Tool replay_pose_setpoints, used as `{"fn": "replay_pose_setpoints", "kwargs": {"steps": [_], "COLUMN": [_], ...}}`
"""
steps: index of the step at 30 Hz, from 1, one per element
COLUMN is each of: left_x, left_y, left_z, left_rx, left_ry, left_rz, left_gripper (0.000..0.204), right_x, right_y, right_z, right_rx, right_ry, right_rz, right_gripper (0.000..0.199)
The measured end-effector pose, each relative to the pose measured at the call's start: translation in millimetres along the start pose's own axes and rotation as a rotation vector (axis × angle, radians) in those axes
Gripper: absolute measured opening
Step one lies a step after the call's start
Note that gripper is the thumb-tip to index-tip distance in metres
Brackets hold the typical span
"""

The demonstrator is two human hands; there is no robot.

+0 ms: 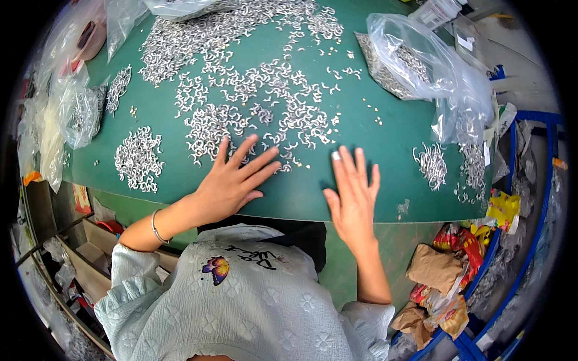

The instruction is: The person sorts small metal components on a workbench by hand, placing them into a bag and a plastic box, and wipes the work surface with a cloth.

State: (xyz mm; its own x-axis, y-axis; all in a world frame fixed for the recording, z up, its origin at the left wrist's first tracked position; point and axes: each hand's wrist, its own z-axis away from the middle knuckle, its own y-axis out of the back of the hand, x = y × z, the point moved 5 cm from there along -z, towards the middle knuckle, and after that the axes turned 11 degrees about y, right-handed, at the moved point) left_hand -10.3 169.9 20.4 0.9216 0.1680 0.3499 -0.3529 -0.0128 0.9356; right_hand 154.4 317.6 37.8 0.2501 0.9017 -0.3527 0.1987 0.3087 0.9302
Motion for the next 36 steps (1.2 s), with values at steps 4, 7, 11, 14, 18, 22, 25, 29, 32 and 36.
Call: {"fn": "replay_pose_setpoints", "kwargs": {"steps": [4,7,11,14,18,22,25,29,32,36], "left_x": [11.0,-5.0,2.7,27.3,10.8,-11.9,7.8,20.5,9.2,12.8], "left_y": [-7.6,-6.1,0.6,-3.6,-15.3,-4.4,-2.9,-12.1,-11.7,-6.1], "left_z": [-18.1,-31.5,-58.8,-90.0,-109.6,-96.8,-103.5,-117.5,-108.9,-101.0], "left_rx": [0.021,0.099,0.160,0.207,0.184,0.172,0.190,0.185,0.164,0.126], "left_ry": [-0.162,-0.108,-0.111,-0.105,-0.127,0.026,-0.086,-0.166,-0.153,-0.116], "left_rz": [0.008,-0.114,-0.118,0.055,-0.104,-0.216,-0.159,-0.131,-0.151,-0.184], "left_gripper": [0.067,0.061,0.058,0.058,0.058,0.051,0.050,0.054,0.057,0.057], "right_x": [-0.3,13.2,24.6,33.2,38.4,48.3,46.3,48.0,57.0,54.2], "right_y": [-10.8,-1.6,4.3,-1.2,5.1,2.9,1.6,-5.3,3.2,9.2], "right_z": [7.8,9.4,-22.8,-44.1,-43.3,-33.4,-44.6,-49.7,-33.3,-37.9], "right_rx": [-0.183,-0.104,-0.011,0.030,0.010,-0.045,0.018,-0.025,-0.045,0.031], "right_ry": [0.020,0.002,0.064,0.090,0.080,0.028,0.090,0.119,0.040,0.049], "right_rz": [0.073,0.024,-0.031,0.023,0.071,0.038,-0.015,0.089,0.078,-0.043], "right_gripper": [0.065,0.067,0.061,0.055,0.052,0.050,0.050,0.051,0.052,0.050]}}
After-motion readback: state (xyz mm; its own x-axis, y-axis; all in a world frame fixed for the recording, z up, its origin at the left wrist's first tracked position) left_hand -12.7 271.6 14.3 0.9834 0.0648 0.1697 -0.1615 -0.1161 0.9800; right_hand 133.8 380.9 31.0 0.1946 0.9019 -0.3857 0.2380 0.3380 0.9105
